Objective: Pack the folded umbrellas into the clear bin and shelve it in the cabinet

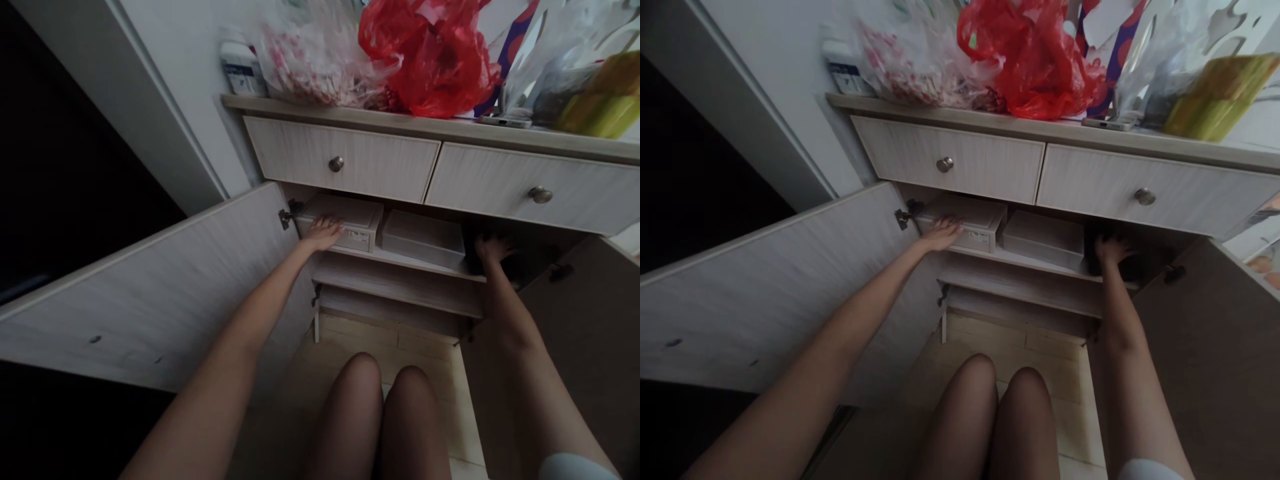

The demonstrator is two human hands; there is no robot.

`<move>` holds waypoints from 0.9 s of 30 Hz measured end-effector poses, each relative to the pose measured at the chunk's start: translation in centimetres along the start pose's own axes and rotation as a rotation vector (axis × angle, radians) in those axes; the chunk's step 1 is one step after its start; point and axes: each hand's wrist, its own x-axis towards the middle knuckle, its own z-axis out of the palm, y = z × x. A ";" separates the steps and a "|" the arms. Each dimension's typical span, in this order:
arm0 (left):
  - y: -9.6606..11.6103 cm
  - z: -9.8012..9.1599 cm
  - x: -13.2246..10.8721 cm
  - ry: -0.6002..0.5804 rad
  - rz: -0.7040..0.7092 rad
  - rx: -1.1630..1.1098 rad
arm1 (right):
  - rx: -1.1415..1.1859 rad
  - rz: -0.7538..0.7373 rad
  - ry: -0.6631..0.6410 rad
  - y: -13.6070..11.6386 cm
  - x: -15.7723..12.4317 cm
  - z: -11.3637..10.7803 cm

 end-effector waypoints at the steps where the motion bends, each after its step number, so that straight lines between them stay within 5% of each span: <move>1: 0.0 0.0 0.0 0.000 -0.002 0.000 | 0.043 -0.050 0.050 -0.5 -0.8 -0.2; 5: 0.0 -0.1 0.0 -0.016 -0.008 0.014 | 0.037 -0.585 -0.024 -2.9 -4.7 -0.2; 7: 0.0 -0.2 0.1 -0.030 -0.013 0.014 | -0.081 -0.699 -0.102 -3.7 -6.3 0.0; 27: 0.4 -1.5 0.7 -0.110 -0.018 0.025 | -0.191 -0.701 -0.222 -3.9 -6.0 -0.9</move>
